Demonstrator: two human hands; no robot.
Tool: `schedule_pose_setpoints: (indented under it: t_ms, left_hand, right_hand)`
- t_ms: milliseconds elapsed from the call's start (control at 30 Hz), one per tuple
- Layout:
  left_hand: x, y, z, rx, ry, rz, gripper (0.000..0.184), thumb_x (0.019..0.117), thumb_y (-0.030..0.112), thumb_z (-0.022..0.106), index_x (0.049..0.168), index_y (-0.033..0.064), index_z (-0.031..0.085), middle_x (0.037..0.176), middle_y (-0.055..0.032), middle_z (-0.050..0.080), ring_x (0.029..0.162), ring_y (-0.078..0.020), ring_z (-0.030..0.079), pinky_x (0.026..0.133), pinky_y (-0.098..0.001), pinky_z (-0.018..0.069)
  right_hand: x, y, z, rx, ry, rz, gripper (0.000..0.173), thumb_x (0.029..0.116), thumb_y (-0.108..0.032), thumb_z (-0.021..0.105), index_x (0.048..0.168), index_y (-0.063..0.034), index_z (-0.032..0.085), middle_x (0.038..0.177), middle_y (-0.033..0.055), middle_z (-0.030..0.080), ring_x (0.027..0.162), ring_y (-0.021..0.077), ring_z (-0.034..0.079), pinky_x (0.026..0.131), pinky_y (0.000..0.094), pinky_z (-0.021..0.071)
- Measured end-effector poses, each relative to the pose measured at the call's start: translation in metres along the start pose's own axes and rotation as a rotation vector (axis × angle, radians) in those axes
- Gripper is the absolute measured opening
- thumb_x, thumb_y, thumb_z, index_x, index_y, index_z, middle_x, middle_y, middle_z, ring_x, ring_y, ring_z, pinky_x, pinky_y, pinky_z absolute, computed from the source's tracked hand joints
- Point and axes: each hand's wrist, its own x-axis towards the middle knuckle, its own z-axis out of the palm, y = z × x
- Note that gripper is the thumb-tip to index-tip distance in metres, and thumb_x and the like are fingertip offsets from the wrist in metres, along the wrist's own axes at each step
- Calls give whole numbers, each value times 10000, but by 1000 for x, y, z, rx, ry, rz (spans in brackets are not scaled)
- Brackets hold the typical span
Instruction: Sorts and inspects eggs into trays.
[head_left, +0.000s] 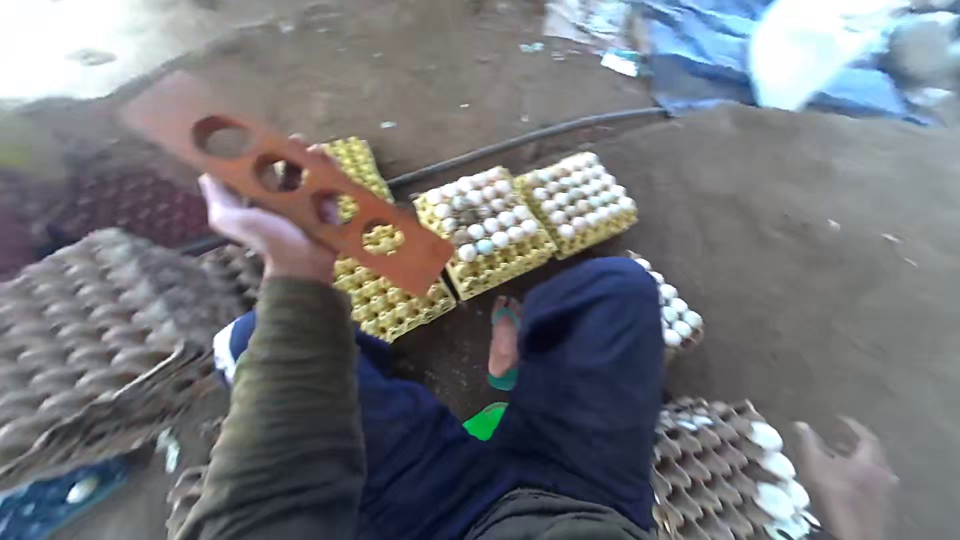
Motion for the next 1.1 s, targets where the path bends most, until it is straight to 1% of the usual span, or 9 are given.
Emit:
schedule_pose_setpoints:
  t_ms: [167,233,300,400,533,633,733,967,1100]
  left_hand:
    - [43,26,-4,-165,164,126,743,1025,601,-2,1317,71,429,1104,-207,620,949,-338,669,784,-519,587]
    - [50,39,-10,-190,239,218,736,1044,583,5,1316,46,431,1083,-225,626,953,-349,671,798,-535,583]
    - [53,54,-24,-196,303,278,737,1048,580,-5,1339,48,415,1093,-229,621,971,-351,672,810,-535,584]
    - [50,80,-48,-222,407,347,734,1049,576,10,1355,44,413,1105,-239,620,988,-356,670,827,-543,578]
    - [48,118,-89,-222,473,489,755,1040,596,-1,1359,43,402,1121,-252,624,1021,-369,667,859,-577,569]
    - [44,140,-111,-223,555,540,738,1047,579,-4,1343,40,405,1106,-251,626,996,-370,676,822,-568,583]
    - [30,157,-127,-257,529,596,758,1034,588,-19,1313,34,417,1089,-240,626,997,-360,675,835,-549,581]
    - [9,182,-157,-179,540,670,829,1011,583,-95,1287,5,433,1104,-246,641,1006,-358,680,831,-530,587]
    - [2,188,-164,-225,528,683,841,1003,606,-96,1272,8,431,1102,-241,633,1014,-350,678,845,-529,586]
  right_hand:
    - [31,-237,-8,453,-1,-770,711,1026,-262,596,1463,199,275,1461,330,448,1257,196,581,993,249,521]
    - [15,-331,23,456,-181,-989,704,1033,-339,568,1463,148,296,1416,253,516,1210,132,601,958,255,539]
    - [-14,-401,77,274,-435,-1061,591,1025,-336,551,1434,72,430,1313,248,606,1100,228,663,891,392,569]
    - [-56,-453,209,-119,-1021,-883,456,1056,-324,554,1371,5,565,1191,227,681,1075,354,679,962,562,520]
    - [-135,-394,383,-18,-1513,-142,577,1066,-392,537,1476,-3,424,1350,242,591,1102,308,669,922,434,563]
    - [-198,-370,425,338,-1480,363,677,1060,-441,527,1577,-78,284,1551,229,416,1310,351,546,1016,471,509]
    - [-229,-383,442,521,-1419,537,705,1053,-504,495,1607,-141,251,1640,156,316,1438,324,432,1098,486,450]
    - [-255,-425,460,634,-1209,690,706,1043,-488,535,1556,-64,297,1528,197,432,1316,299,530,1025,414,492]
    - [-261,-434,463,813,-1092,711,592,1061,-263,543,1529,-8,284,1447,258,448,1165,334,608,931,405,564]
